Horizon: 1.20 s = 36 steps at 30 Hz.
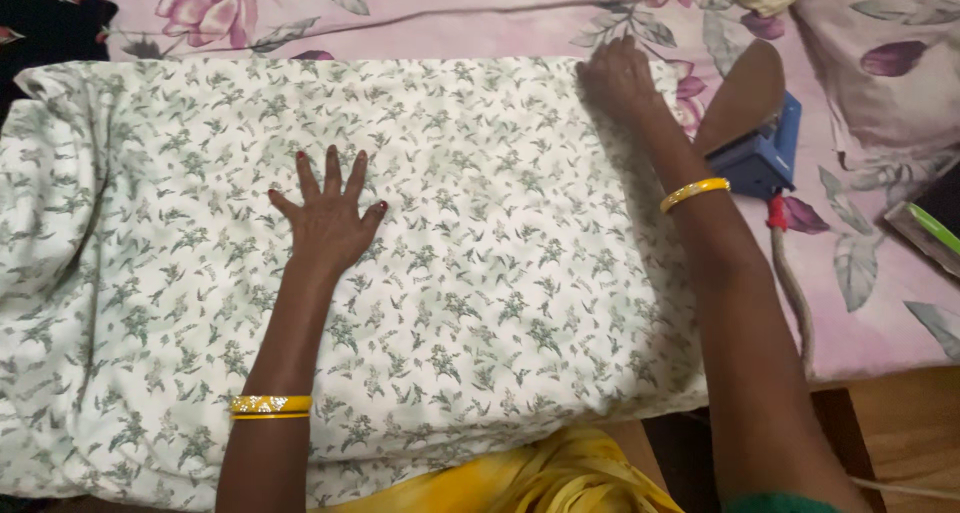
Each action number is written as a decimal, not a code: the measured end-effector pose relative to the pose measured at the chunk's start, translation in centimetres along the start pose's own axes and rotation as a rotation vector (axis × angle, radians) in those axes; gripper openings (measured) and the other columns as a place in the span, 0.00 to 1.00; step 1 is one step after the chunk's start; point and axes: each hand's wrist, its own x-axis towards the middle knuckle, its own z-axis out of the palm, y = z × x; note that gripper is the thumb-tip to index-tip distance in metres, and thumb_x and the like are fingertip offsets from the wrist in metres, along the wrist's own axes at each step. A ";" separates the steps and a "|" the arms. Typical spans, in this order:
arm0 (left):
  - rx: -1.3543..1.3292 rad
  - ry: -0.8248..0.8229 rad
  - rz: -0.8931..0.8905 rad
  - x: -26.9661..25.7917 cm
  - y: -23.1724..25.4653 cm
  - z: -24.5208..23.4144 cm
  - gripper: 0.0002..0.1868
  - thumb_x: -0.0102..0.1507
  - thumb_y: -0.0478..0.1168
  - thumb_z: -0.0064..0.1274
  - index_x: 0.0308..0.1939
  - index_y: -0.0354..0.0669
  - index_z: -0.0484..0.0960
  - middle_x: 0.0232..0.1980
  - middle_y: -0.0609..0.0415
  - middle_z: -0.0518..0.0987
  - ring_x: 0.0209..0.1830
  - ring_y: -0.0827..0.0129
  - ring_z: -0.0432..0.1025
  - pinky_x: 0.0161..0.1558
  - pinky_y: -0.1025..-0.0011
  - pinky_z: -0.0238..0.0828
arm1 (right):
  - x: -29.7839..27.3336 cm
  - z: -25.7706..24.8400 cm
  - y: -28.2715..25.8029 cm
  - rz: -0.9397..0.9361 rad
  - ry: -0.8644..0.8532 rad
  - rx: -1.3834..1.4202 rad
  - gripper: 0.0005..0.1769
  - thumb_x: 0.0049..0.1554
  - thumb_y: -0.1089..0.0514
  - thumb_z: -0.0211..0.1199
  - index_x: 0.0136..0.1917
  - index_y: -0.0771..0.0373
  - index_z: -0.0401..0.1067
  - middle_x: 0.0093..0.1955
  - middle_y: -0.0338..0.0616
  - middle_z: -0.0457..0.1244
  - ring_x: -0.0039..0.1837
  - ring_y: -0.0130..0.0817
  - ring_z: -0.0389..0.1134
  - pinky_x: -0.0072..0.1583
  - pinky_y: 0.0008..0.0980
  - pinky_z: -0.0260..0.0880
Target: The person irons a white floral-patterned garment on a bed using a blue electric iron. They repeatedly smooth the fabric, adjust its position, and iron different sections, including edges and folds, to remove wrinkles.
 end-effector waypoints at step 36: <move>-0.050 -0.171 0.310 -2.8 21.1 -1.0 0.41 0.67 0.66 0.41 0.79 0.58 0.51 0.84 0.47 0.43 0.83 0.44 0.31 0.67 0.19 0.28 | -7.3 -12.3 -3.1 -0.231 -0.345 0.028 0.17 0.41 0.60 0.62 0.44 0.71 0.74 0.45 0.66 0.66 0.52 0.58 0.69 0.52 0.53 0.71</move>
